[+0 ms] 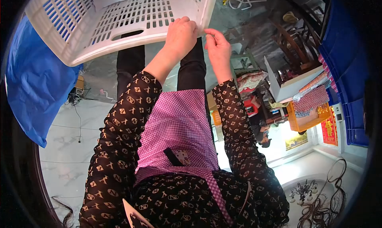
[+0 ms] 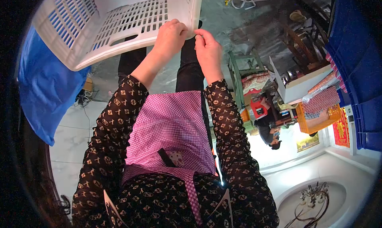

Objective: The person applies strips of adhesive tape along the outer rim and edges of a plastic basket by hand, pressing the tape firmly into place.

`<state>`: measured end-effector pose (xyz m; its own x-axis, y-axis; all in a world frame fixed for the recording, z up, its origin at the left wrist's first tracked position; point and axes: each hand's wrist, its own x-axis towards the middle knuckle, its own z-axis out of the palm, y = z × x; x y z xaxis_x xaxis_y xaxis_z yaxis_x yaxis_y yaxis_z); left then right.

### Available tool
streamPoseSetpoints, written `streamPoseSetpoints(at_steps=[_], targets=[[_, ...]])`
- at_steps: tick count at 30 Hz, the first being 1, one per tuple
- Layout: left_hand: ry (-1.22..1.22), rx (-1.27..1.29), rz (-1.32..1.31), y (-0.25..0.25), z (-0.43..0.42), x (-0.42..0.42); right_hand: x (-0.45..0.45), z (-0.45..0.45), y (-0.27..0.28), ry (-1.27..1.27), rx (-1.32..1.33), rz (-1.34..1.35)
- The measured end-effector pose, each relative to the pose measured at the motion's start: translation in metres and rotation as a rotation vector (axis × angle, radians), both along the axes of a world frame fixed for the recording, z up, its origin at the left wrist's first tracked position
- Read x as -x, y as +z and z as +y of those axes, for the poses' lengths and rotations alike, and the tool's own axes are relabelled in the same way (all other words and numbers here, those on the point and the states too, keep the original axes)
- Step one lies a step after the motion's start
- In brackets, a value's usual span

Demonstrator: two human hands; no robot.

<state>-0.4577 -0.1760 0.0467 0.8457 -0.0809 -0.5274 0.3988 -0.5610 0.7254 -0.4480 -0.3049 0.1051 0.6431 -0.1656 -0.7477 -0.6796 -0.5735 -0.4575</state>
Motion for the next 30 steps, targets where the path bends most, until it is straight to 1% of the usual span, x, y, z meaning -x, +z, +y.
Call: streamPoseSetpoints(at_steps=[4, 6, 7, 9, 10, 12, 13, 16, 18, 21, 24, 30], targets=[[-0.064, 0.012, 0.026, -0.009, 0.005, -0.003, -0.002, 0.001, 0.003, 0.051, 0.018, -0.008], [-0.103, 0.069, 0.131, -0.012, 0.008, -0.006, -0.001, 0.000, 0.002, 0.038, -0.001, -0.018], [-0.105, 0.071, 0.133, -0.013, 0.011, -0.007, -0.001, -0.001, 0.003, 0.036, 0.001, -0.016], [-0.029, 0.235, 0.161, -0.014, 0.021, -0.007, -0.001, -0.001, 0.003, 0.060, -0.007, -0.019], [-0.032, 0.236, 0.164, -0.015, 0.024, -0.007, 0.002, -0.003, 0.002, 0.057, -0.007, -0.016], [-0.048, 0.290, 0.283, -0.018, 0.028, -0.010, 0.004, -0.005, -0.002, 0.034, -0.036, -0.054], [-0.048, 0.290, 0.285, -0.020, 0.029, -0.012, 0.005, -0.005, -0.003, 0.034, -0.036, -0.052], [-0.105, 0.301, 0.327, -0.022, 0.031, -0.020, 0.005, -0.005, -0.004, 0.011, -0.052, -0.051], [-0.196, 0.340, 0.419, -0.024, 0.030, -0.026, 0.006, -0.005, -0.004, -0.011, -0.044, -0.031], [-0.194, 0.375, 0.472, -0.026, 0.029, -0.028, 0.005, -0.004, -0.003, -0.018, -0.037, 0.010], [-0.228, 0.384, 0.423, -0.034, 0.028, -0.026, 0.004, -0.004, -0.004, 0.001, -0.032, 0.010], [-0.260, 0.369, 0.460, -0.034, 0.027, -0.029, 0.002, -0.003, -0.005, -0.015, -0.032, 0.001]])
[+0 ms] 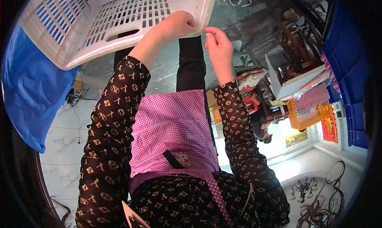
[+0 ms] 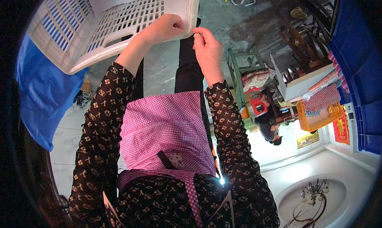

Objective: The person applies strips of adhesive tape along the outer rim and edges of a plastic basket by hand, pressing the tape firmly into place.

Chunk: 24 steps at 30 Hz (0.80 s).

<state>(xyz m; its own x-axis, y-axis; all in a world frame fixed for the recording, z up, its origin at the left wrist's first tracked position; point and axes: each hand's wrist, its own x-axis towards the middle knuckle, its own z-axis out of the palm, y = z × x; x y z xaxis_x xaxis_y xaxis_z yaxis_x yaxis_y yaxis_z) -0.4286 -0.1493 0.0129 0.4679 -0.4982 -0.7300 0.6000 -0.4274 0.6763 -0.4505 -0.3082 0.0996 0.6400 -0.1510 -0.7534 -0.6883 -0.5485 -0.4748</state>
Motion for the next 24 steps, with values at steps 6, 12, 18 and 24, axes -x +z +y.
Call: streamPoseSetpoints(at_steps=[6, 12, 18, 24], targets=[[0.191, 0.082, 0.029, 0.008, 0.002, 0.004, 0.003, 0.001, 0.000, -0.032, -0.021, -0.008], [0.156, 0.033, -0.040, 0.014, 0.005, 0.009, 0.006, 0.002, 0.003, 0.055, -0.004, -0.025], [0.073, 0.100, -0.226, 0.010, 0.014, 0.013, 0.010, -0.001, 0.000, 0.279, 0.041, -0.156], [0.087, 0.126, -0.227, 0.011, 0.014, 0.014, 0.012, -0.002, -0.001, 0.233, 0.041, -0.167]])
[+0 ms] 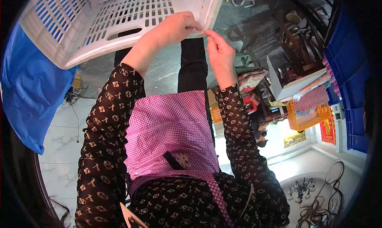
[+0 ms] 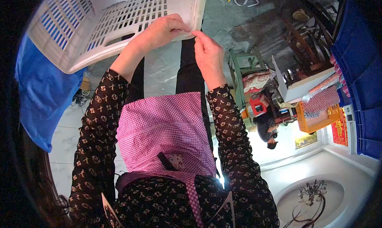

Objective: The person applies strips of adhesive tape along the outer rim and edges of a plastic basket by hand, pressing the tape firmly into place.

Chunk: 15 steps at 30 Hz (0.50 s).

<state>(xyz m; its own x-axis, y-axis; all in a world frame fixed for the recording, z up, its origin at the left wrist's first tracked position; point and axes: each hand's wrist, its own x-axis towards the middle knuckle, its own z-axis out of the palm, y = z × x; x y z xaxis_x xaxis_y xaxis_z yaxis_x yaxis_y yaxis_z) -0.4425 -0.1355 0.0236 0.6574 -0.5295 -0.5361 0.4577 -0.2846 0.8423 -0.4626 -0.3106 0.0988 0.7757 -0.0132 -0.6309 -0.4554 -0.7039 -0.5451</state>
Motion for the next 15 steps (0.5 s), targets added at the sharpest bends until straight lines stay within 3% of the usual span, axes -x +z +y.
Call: streamPoseSetpoints(at_steps=[7, 15], targets=[[-0.048, -0.009, -0.012, -0.0003, 0.0038, -0.0008, 0.0015, 0.0012, 0.0007, 0.015, 0.012, -0.015], [0.009, 0.041, 0.023, -0.0013, 0.0017, -0.0020, 0.0008, 0.0059, -0.0061, -0.318, -0.069, 0.135]])
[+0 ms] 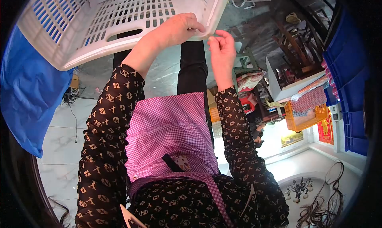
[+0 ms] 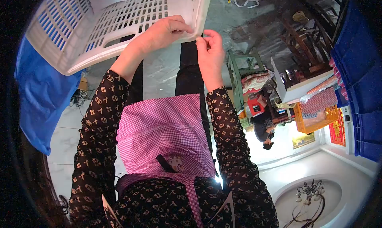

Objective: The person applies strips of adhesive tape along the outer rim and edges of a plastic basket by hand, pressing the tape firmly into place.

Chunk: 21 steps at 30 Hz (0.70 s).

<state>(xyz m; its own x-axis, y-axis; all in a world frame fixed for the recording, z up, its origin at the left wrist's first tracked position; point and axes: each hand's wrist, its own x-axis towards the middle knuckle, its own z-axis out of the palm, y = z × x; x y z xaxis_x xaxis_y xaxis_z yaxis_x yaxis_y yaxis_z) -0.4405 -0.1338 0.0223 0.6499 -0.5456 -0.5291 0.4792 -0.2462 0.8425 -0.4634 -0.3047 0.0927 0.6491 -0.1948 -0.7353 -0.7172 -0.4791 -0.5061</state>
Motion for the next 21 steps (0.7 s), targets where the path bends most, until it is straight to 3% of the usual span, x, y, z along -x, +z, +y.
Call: streamPoseSetpoints(at_steps=[21], targets=[[0.036, 0.017, 0.027, -0.0018, 0.0021, 0.0020, -0.0042, 0.0037, -0.0127, -0.087, -0.048, 0.032]])
